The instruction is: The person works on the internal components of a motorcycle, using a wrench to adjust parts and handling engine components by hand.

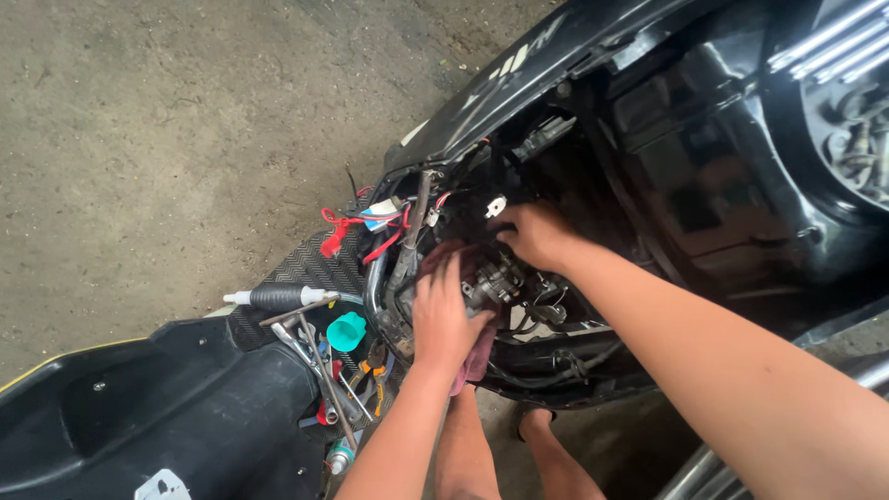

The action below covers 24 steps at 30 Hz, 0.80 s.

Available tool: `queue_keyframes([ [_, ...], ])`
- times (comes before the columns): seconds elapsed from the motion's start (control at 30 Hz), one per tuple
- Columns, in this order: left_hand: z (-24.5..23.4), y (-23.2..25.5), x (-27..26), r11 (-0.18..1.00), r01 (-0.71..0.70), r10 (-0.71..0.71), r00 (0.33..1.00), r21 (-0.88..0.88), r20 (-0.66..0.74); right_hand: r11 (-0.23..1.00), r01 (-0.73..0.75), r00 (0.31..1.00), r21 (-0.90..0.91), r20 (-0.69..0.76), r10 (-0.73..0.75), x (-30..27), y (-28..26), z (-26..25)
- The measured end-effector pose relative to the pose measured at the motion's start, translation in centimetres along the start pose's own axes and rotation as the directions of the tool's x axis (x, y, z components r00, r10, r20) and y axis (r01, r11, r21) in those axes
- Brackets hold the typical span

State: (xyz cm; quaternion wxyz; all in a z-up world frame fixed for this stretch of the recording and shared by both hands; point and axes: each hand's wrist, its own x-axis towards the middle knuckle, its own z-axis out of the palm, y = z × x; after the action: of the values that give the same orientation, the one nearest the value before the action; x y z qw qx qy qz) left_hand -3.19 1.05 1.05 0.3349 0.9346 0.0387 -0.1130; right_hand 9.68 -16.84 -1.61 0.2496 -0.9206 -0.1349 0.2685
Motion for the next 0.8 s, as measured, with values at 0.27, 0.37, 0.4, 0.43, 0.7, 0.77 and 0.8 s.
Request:
queue_keyframes([
  [0.27, 1.9, -0.5, -1.6, 0.938, 0.038, -0.061, 0.997, 0.345, 0.057, 0.977, -0.055, 0.968, -0.206, 0.230, 0.103, -8.0, -6.4, -7.3],
  [0.37, 2.1, -0.5, -1.5, 0.906, 0.012, -0.028, 0.999, 0.423, 0.032, 0.962, -0.038, 0.980, -0.269, 0.178, 0.089, -13.0, -7.4, -8.8],
  [0.4, 2.0, -0.5, -1.6, 0.893, 0.000, -0.010, 1.000, 0.449, 0.019, 0.958, -0.027, 0.984, -0.285, 0.159, 0.075, -14.4, -7.6, -9.0],
  [0.43, 1.9, -0.4, -1.7, 0.880, -0.011, 0.009, 1.000, 0.476, 0.007, 0.941, -0.036, 0.982, -0.338, 0.163, 0.096, -15.6, -7.8, -9.1],
  [0.7, 1.4, 0.0, -2.1, 0.901, 0.086, -0.113, 0.993, 0.426, 0.038, 0.919, 0.028, 0.956, -0.393, -0.259, -0.139, -18.3, -7.9, -9.1],
  [0.77, 2.1, -0.6, -2.1, 0.868, 0.086, -0.123, 0.991, 0.489, 0.044, 0.916, 0.040, 0.940, -0.399, -0.296, -0.170, -18.7, -7.9, -9.0],
  [0.8, 2.3, -1.0, -2.3, 0.861, 0.078, -0.109, 0.993, 0.502, 0.033, 0.914, 0.048, 0.931, -0.402, -0.314, -0.187, -18.9, -7.8, -9.0],
])
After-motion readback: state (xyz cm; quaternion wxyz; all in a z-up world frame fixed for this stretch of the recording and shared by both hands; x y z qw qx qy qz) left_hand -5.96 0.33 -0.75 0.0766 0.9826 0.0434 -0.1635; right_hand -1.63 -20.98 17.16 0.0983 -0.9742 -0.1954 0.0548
